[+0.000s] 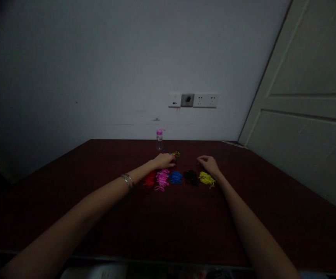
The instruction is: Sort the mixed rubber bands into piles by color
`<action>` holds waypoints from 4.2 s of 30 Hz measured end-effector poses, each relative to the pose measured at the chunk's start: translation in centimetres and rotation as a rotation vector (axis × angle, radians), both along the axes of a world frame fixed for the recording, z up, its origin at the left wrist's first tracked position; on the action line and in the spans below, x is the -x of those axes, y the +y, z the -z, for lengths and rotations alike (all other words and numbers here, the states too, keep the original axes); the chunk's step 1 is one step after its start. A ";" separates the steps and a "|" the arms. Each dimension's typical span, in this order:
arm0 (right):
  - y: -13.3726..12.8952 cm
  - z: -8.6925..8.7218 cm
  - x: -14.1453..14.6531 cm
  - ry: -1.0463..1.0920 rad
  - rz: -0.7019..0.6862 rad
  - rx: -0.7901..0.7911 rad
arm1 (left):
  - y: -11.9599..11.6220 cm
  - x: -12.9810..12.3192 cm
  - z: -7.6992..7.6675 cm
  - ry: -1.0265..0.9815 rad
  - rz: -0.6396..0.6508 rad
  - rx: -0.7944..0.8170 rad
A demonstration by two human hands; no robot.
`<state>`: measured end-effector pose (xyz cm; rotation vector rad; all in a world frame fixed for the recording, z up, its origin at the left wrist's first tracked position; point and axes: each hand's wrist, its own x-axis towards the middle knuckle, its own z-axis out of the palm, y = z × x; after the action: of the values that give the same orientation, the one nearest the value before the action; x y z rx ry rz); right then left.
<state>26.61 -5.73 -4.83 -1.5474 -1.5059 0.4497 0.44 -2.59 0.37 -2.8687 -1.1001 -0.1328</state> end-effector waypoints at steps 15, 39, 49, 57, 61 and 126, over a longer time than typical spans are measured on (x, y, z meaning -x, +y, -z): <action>0.1 0.1 0.1 -0.083 0.010 0.013 | 0.0 -1.6 1.1 0.018 -0.101 -0.142; -0.4 -0.3 0.4 -0.120 0.018 0.000 | -4.3 -4.2 -0.1 -0.443 0.211 0.393; -0.4 -0.3 0.3 -0.121 0.018 0.005 | -4.2 -3.8 0.2 -0.534 0.166 0.450; -0.1 0.0 0.0 -0.115 0.018 0.008 | 0.6 1.7 1.1 -0.769 -0.105 0.343; 0.1 0.2 0.0 -0.128 0.015 -0.005 | 2.8 5.7 2.3 -0.892 -0.367 0.334; 3.2 -4.0 6.4 -0.472 -0.166 0.054 | 3.2 6.9 4.1 -1.030 -0.345 0.326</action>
<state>20.24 -2.55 -0.84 -1.6518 -2.0070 0.2251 -6.42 0.59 -3.73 -2.7594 -1.8469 -1.6688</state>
